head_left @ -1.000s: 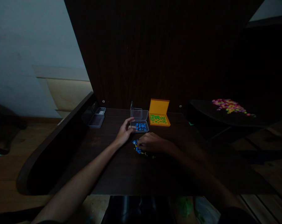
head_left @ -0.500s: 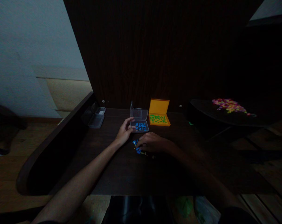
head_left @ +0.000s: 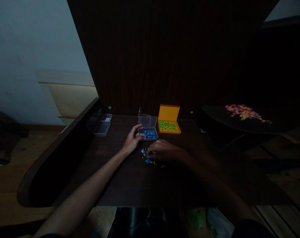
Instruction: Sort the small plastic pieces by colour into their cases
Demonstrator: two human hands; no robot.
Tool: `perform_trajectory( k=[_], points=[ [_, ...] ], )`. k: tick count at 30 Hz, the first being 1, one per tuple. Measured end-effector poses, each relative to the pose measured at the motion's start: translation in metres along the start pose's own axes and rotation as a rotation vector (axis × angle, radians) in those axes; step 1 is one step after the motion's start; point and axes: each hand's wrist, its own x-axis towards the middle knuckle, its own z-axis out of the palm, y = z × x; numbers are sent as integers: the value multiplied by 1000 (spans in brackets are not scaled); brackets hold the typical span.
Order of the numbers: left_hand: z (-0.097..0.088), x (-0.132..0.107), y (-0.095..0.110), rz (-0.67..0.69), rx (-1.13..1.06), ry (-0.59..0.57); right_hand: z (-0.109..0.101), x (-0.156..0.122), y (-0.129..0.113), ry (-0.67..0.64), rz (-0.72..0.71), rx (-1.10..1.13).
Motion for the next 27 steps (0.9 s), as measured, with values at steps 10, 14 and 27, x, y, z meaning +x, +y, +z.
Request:
perform_trajectory(
  k=[10, 14, 27],
  points=[
    [-2, 1, -2, 2, -4, -14, 3, 2, -3, -34, 43, -41],
    [-3, 2, -4, 2, 13, -5, 7, 1, -7, -60, 108, -143],
    [-2, 1, -1, -31, -52, -5, 20, 4, -14, -36, 165, -275]
  ],
)
